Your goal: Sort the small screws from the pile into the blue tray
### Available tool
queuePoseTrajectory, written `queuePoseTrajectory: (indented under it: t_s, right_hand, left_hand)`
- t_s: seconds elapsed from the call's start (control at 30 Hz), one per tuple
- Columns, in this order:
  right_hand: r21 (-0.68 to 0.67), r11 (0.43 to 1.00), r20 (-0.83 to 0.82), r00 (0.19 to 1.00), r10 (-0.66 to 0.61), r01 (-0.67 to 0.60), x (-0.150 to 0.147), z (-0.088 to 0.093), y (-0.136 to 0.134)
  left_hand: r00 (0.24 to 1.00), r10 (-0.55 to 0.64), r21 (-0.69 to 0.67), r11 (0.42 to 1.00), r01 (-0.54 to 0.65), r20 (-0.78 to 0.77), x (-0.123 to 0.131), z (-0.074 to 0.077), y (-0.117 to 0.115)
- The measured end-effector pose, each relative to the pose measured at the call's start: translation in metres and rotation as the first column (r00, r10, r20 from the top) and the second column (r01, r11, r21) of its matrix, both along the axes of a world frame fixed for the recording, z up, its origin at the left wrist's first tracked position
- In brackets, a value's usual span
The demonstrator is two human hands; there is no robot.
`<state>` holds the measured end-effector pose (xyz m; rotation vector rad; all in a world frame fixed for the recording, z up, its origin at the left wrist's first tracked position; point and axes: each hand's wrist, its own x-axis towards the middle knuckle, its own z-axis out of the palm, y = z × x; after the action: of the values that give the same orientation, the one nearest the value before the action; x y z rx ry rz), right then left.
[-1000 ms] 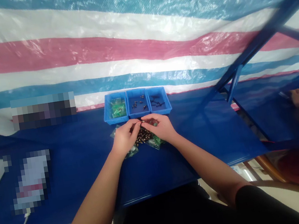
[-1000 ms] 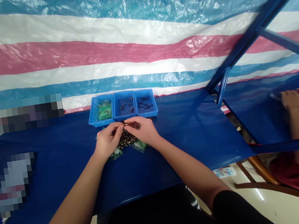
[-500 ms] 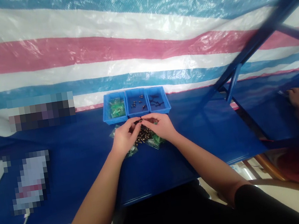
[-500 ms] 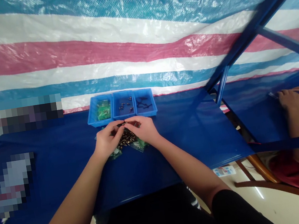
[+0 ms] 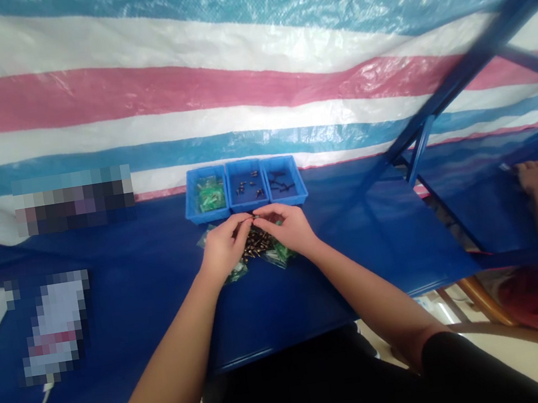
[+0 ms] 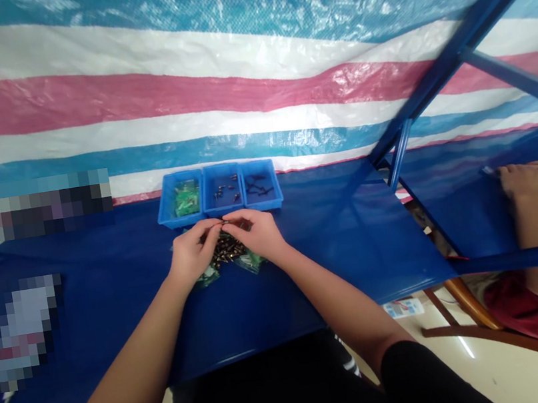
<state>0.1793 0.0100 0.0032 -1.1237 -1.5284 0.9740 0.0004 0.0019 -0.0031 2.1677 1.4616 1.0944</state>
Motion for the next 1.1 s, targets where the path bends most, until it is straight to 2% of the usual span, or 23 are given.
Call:
queuePoseTrajectory:
  t_s: [0.33, 0.5, 0.83, 1.1]
  right_hand:
    - [0.016, 0.999, 0.002, 0.999, 0.033, -0.033, -0.0006, -0.0025, -0.0009]
    - [0.023, 1.0, 0.008, 1.0, 0.01, -0.01, -0.0007, -0.0013, -0.0014]
    - [0.014, 1.0, 0.014, 1.0, -0.006, 0.006, -0.0007, 0.001, -0.0017]
    - [0.024, 1.0, -0.012, 1.0, -0.009, 0.009, -0.0015, 0.0007, -0.0024]
  left_hand:
    - [0.999, -0.032, 0.013, 0.999, 0.032, 0.02, -0.001, -0.0005, 0.0005]
    - [0.999, 0.003, 0.018, 1.0, -0.003, 0.041, -0.0002, -0.0005, -0.0006]
    - [0.997, -0.015, 0.094, 0.996, 0.008, 0.072, -0.0002, -0.0043, 0.0004]
    - [0.999, 0.0, 0.033, 0.999, -0.001, 0.051, -0.0011, -0.003, -0.0001]
